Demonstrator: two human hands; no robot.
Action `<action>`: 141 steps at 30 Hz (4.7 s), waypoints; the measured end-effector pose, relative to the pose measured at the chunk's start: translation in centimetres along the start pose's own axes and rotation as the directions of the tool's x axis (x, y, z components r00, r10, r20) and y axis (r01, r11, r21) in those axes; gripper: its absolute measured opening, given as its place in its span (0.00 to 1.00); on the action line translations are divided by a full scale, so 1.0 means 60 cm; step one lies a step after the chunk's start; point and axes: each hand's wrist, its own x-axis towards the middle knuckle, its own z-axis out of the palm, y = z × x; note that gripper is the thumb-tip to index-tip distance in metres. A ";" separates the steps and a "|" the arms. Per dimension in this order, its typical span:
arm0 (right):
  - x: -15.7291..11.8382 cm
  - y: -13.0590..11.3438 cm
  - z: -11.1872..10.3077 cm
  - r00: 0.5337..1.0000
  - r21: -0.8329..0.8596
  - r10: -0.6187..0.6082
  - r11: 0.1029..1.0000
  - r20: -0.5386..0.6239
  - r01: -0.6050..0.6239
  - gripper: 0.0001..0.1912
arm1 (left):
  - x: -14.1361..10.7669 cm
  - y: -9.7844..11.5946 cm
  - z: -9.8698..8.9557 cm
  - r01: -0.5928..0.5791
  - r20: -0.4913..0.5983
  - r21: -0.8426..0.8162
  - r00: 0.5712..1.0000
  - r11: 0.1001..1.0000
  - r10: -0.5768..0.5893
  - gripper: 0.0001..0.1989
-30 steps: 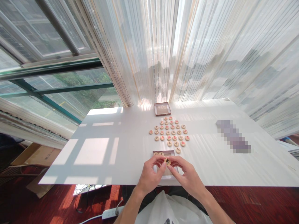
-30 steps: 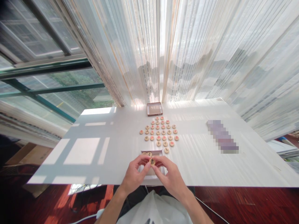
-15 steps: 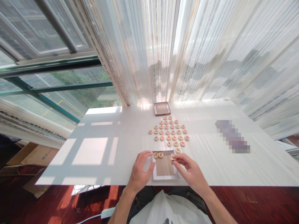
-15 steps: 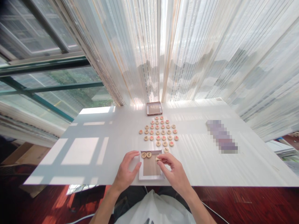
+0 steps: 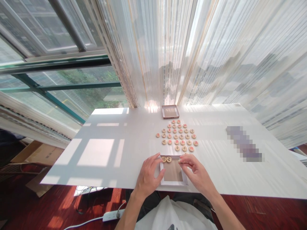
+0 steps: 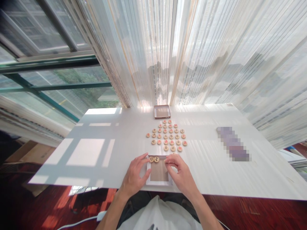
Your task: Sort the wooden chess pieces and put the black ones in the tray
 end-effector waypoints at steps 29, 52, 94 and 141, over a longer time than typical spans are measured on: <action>0.008 0.009 0.013 0.996 -0.038 0.086 0.995 -0.032 -0.088 0.09 | 0.001 0.000 -0.002 -0.010 -0.011 0.003 1.000 1.000 0.010 0.16; 0.010 0.021 0.031 0.993 -0.576 -0.118 0.813 -0.019 0.086 0.08 | -0.001 -0.001 0.001 -0.011 -0.022 -0.014 1.000 1.000 0.010 0.16; 0.013 0.025 0.040 0.957 -0.671 -0.284 0.697 0.063 0.251 0.07 | 0.002 0.001 -0.002 -0.011 -0.008 -0.007 1.000 1.000 0.011 0.15; -0.043 0.076 -0.099 0.954 -0.501 -0.142 0.865 -0.265 -0.011 0.12 | 0.001 -0.006 0.007 0.048 -0.035 0.016 0.998 0.999 -0.047 0.19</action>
